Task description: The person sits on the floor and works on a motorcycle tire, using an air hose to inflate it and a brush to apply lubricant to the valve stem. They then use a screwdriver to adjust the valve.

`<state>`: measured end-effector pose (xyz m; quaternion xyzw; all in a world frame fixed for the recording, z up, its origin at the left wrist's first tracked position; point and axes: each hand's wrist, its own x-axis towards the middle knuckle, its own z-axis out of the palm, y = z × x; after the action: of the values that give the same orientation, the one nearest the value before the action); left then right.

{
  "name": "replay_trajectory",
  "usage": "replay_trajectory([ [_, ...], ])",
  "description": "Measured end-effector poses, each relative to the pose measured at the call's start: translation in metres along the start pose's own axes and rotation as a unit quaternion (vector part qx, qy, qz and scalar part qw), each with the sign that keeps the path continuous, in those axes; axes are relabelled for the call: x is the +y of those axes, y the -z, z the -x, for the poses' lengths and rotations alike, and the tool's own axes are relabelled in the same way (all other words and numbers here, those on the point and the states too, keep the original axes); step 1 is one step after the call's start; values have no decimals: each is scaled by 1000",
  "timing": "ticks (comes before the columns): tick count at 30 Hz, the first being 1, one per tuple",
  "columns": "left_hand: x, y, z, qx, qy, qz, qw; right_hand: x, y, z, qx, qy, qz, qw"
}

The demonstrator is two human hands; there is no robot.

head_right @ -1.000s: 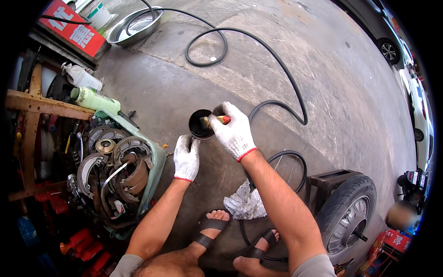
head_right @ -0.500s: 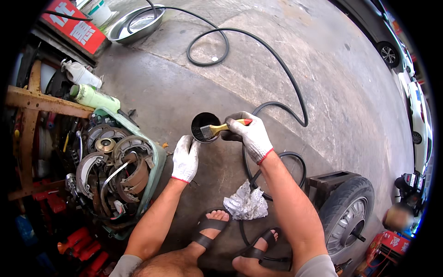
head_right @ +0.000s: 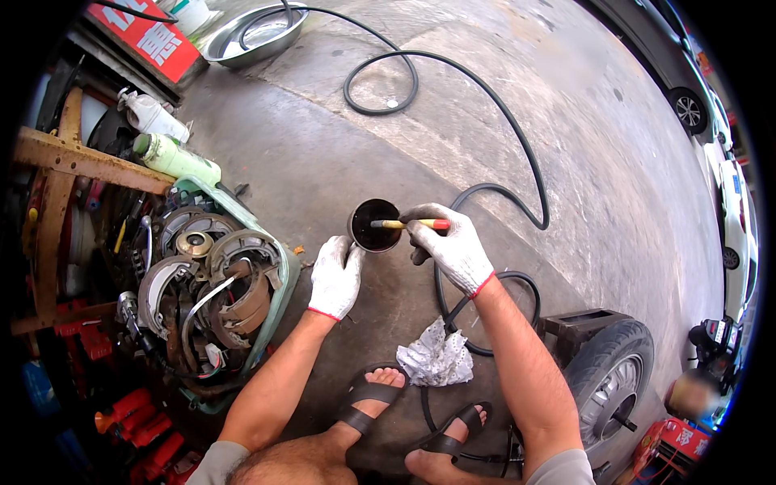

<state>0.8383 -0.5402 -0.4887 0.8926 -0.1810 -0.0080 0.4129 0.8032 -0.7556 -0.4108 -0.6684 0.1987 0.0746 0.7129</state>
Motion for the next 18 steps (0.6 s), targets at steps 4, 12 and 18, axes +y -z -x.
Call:
replay_trajectory([
  [4,1,1,0,-12,-2,-11,1000,2,-9,-1,-49,33,43,997],
  [12,-8,7,0,-5,16,0,1000,-4,8,4,9,-30,-40,999],
  [18,-1,9,-1,-19,-1,-12,1000,-11,6,1,-52,-1,66,996],
])
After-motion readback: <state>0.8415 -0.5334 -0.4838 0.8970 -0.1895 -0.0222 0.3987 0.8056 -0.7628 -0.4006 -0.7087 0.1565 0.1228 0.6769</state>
